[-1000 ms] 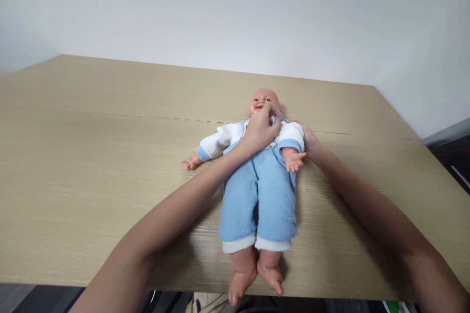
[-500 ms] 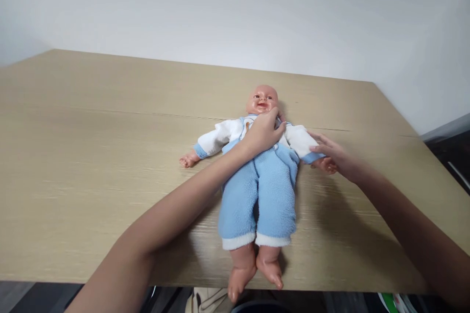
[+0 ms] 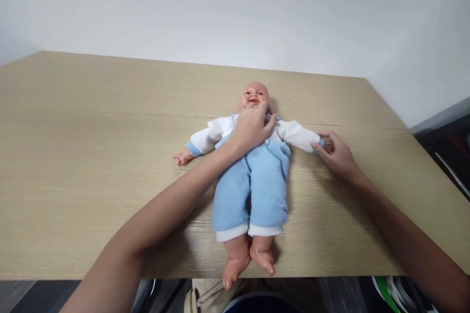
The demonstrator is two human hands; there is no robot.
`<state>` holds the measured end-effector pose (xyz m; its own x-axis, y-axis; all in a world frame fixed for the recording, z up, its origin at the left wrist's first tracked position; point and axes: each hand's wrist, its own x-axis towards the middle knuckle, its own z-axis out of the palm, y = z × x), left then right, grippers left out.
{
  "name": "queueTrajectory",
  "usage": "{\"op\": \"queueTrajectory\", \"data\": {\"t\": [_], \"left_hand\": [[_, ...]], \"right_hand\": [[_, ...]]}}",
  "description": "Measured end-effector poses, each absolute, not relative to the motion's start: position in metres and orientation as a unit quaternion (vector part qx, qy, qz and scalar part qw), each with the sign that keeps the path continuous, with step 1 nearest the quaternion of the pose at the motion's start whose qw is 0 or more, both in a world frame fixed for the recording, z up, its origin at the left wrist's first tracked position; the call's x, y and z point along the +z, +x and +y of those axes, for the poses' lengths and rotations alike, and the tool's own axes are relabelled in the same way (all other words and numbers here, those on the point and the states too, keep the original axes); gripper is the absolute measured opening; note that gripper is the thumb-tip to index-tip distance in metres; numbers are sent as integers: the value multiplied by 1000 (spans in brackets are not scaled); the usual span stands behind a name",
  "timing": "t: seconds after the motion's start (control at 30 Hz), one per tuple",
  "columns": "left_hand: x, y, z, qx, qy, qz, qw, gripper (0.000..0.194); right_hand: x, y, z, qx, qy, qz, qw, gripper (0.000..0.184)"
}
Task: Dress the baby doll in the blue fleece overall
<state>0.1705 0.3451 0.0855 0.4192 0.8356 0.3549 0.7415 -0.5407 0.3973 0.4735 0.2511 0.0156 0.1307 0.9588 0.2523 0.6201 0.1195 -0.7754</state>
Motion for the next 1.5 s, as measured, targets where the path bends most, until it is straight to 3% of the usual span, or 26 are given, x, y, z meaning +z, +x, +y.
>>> {"op": "queueTrajectory", "data": {"t": [0.13, 0.27, 0.43, 0.57, 0.73, 0.93, 1.07, 1.2, 1.27, 1.37, 1.5], "left_hand": [[88, 142, 335, 285, 829, 481, 20, 24], [73, 99, 318, 371, 816, 442, 26, 22], [45, 53, 291, 386, 785, 475, 95, 20], [40, 39, 282, 317, 792, 501, 146, 31], [44, 37, 290, 312, 776, 503, 218, 44], [49, 30, 297, 339, 750, 468, 322, 45], [47, 32, 298, 343, 761, 483, 264, 36], [39, 36, 302, 316, 791, 507, 134, 30], [37, 37, 303, 312, 796, 510, 95, 27], [46, 43, 304, 339, 788, 509, 75, 22], [72, 74, 307, 371, 816, 432, 102, 16]], "right_hand": [[18, 478, 248, 81, -618, -679, 388, 46], [32, 460, 237, -8, -601, -699, 387, 40], [49, 407, 224, 198, -513, -723, 418, 32], [45, 381, 240, 368, -488, -684, 397, 44], [40, 379, 267, 444, -492, -662, 349, 59], [34, 371, 269, 494, -493, -547, 463, 57], [27, 369, 264, 413, -523, -599, 445, 50], [25, 384, 253, 194, -557, -696, 408, 22], [25, 401, 247, 78, -561, -727, 388, 17], [22, 434, 246, -33, -567, -738, 364, 31], [12, 474, 258, -26, -554, -757, 345, 61]]}}
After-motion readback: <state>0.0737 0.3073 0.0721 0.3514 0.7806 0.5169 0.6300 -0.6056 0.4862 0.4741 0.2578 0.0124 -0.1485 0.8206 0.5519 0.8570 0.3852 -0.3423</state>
